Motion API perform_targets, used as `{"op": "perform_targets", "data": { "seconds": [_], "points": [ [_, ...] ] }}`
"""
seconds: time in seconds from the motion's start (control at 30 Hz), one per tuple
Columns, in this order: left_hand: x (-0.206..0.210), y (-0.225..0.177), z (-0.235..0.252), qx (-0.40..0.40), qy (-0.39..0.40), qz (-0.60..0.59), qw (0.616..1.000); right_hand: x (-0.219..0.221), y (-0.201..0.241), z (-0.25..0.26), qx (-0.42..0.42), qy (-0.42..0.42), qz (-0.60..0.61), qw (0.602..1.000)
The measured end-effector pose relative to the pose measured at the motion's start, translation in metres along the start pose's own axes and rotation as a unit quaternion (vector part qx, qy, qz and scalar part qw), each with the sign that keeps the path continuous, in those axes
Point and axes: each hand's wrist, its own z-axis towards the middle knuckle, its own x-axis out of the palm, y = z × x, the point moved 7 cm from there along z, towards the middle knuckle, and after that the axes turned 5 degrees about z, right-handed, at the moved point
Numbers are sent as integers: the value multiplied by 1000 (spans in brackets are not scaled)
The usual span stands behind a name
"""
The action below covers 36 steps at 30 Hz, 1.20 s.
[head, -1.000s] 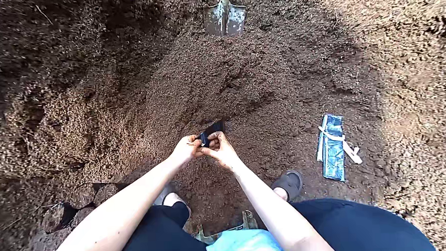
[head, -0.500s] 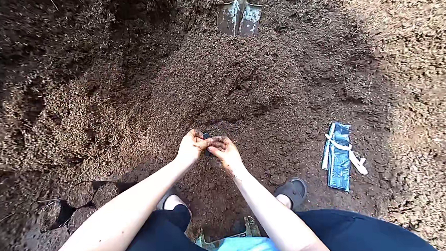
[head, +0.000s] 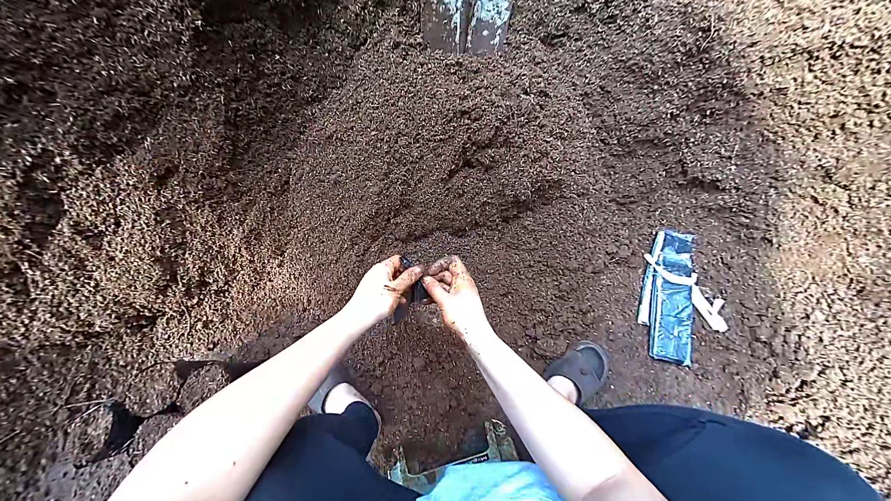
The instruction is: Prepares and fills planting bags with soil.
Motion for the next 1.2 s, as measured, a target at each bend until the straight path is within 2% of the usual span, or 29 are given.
{"op": "perform_targets", "data": {
  "seconds": [0.1, 0.23, 0.37, 0.53, 0.63, 0.73, 0.83, 0.9, 1.0, 1.03, 1.1, 1.2],
  "points": [
    [-2, 2, 1, 1, -21, -37, 999, -2, 2, -3, 23, 0, 33, 999],
    [-14, 9, 1, -5, -89, -88, 992, -10, 3, -5, 52, -15, 29, 998],
    [-15, 4, -6, -30, -79, -108, 991, -7, 2, -7, 38, -4, 7, 999],
    [-2, 5, -6, -7, -60, -135, 989, 12, -2, -12, 44, 57, 43, 996],
    [4, -2, -9, 3, -45, -185, 982, 15, -1, -16, 54, 38, 55, 996],
    [-9, -11, -9, 24, -55, -149, 987, 3, 1, -14, 64, 2, 141, 988],
    [-30, 6, 4, 32, -60, -73, 995, -9, 10, -14, 102, 25, 267, 958],
    [-28, 26, 6, 0, -18, -93, 995, -17, 16, -12, 106, 32, 330, 938],
    [-4, 51, -5, -155, 61, -176, 970, -25, 18, -11, 111, 24, 389, 914],
    [6, 52, -9, -181, 90, -220, 954, -28, 18, -10, 116, 21, 400, 909],
    [17, 46, -13, -186, 104, -301, 930, -34, 19, -9, 125, 13, 415, 901],
    [12, 34, -12, -161, 55, -377, 910, -44, 19, -9, 136, -3, 424, 896]
  ]
}}
